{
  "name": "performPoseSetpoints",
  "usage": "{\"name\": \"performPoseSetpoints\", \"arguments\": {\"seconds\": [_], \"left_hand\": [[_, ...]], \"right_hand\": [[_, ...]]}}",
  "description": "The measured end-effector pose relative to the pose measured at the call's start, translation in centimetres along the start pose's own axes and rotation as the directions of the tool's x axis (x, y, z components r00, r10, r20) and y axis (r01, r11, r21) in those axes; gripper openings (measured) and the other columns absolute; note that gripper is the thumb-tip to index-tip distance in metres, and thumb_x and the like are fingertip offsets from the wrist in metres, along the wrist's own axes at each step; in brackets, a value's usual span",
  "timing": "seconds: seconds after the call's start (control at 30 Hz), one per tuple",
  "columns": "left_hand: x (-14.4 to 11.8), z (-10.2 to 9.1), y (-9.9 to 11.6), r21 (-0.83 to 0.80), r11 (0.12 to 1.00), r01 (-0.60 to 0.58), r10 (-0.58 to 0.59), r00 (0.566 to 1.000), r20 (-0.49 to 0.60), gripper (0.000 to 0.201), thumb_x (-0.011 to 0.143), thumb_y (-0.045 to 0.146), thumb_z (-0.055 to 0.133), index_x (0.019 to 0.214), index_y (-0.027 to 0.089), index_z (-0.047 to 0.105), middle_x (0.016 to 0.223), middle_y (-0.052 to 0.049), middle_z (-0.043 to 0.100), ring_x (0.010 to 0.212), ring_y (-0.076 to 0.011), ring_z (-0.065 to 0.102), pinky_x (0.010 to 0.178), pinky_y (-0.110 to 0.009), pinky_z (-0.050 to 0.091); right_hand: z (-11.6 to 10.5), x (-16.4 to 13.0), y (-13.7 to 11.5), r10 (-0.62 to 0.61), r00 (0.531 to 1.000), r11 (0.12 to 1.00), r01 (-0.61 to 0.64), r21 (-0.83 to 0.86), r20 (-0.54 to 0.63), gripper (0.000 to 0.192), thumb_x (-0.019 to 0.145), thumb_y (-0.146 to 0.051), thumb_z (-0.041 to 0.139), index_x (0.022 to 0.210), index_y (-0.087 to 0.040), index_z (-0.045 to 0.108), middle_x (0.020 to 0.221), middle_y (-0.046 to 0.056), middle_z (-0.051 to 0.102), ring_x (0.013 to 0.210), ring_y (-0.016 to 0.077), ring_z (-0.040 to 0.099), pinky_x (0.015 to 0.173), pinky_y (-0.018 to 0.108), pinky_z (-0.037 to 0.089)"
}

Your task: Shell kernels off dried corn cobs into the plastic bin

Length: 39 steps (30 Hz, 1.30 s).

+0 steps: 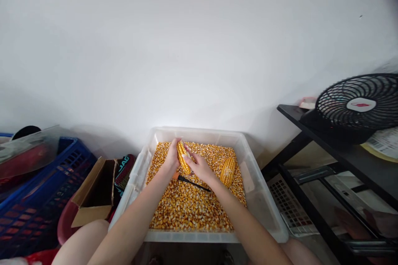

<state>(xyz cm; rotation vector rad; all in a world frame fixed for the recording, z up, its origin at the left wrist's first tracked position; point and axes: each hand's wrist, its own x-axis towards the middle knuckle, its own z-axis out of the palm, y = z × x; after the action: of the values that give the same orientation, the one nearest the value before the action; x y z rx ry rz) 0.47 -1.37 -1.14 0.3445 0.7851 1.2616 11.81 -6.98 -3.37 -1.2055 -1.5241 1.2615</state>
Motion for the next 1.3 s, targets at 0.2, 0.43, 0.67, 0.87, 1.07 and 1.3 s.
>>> {"name": "performPoseSetpoints", "arguments": {"seconds": [0.2, 0.43, 0.67, 0.87, 1.07, 1.3], "left_hand": [[0.3, -0.3, -0.6, 0.042, 0.999, 0.016, -0.019, 0.997, 0.073, 0.016, 0.067, 0.030, 0.057, 0.060, 0.017, 0.055, 0.049, -0.002, 0.057, 0.052, -0.0177, 0.060, 0.054, -0.027, 0.047], [0.4, -0.6, -0.4, 0.075, 0.997, 0.013, -0.018, 0.998, 0.061, 0.014, 0.066, 0.029, 0.058, 0.062, 0.016, 0.057, 0.049, -0.002, 0.057, 0.052, -0.0168, 0.059, 0.053, -0.026, 0.047], [0.0, 0.1, -0.6, 0.064, 0.997, 0.050, -0.058, 0.990, 0.125, 0.016, 0.067, 0.030, 0.056, 0.059, 0.016, 0.055, 0.048, -0.002, 0.056, 0.053, -0.0169, 0.059, 0.053, -0.026, 0.047], [-0.5, 0.6, -0.8, 0.059, 0.998, 0.023, -0.028, 0.997, 0.078, 0.011, 0.065, 0.025, 0.057, 0.059, 0.017, 0.053, 0.045, 0.001, 0.054, 0.051, -0.0157, 0.058, 0.052, -0.024, 0.046], [-0.3, 0.0, -0.3, 0.062, 0.993, 0.103, -0.108, 0.991, 0.076, 0.015, 0.068, 0.030, 0.057, 0.063, 0.016, 0.058, 0.046, -0.001, 0.056, 0.049, -0.0168, 0.059, 0.052, -0.026, 0.047], [-1.2, 0.7, -0.6, 0.174, 0.982, 0.075, -0.116, 0.963, 0.242, 0.018, 0.069, 0.029, 0.056, 0.071, 0.013, 0.066, 0.050, -0.004, 0.062, 0.055, -0.0204, 0.062, 0.057, -0.028, 0.048]], "right_hand": [[0.0, -0.3, 0.4, -0.074, 0.996, 0.983, 0.066, -0.169, -0.045, 0.049, 0.087, -0.058, 0.036, 0.088, -0.018, 0.063, 0.064, 0.002, 0.058, 0.060, 0.0159, 0.054, 0.056, 0.027, 0.046], [-0.3, -0.2, 0.1, -0.108, 0.994, 0.975, 0.106, -0.195, 0.001, 0.049, 0.090, -0.055, 0.031, 0.096, -0.019, 0.062, 0.083, 0.004, 0.065, 0.077, 0.0182, 0.060, 0.071, 0.029, 0.045], [-0.2, 0.0, -0.3, -0.123, 0.990, 0.975, 0.107, -0.197, -0.071, 0.045, 0.086, -0.056, 0.040, 0.097, -0.019, 0.063, 0.081, 0.004, 0.066, 0.074, 0.0189, 0.060, 0.068, 0.029, 0.045], [-0.3, -0.5, 0.0, -0.148, 0.988, 0.942, 0.129, -0.309, -0.038, 0.046, 0.090, -0.052, 0.033, 0.087, -0.017, 0.062, 0.068, 0.003, 0.062, 0.061, 0.0150, 0.055, 0.059, 0.025, 0.040], [-0.7, -0.5, 0.2, -0.111, 0.992, 0.965, 0.094, -0.247, -0.058, 0.054, 0.091, -0.055, 0.023, 0.081, -0.019, 0.062, 0.063, 0.003, 0.059, 0.060, 0.0166, 0.053, 0.057, 0.027, 0.041], [-0.6, -0.1, -0.4, -0.084, 0.996, 0.982, 0.076, -0.171, -0.040, 0.048, 0.086, -0.057, 0.041, 0.110, -0.020, 0.060, 0.097, 0.006, 0.066, 0.090, 0.0219, 0.061, 0.080, 0.033, 0.046]]}}
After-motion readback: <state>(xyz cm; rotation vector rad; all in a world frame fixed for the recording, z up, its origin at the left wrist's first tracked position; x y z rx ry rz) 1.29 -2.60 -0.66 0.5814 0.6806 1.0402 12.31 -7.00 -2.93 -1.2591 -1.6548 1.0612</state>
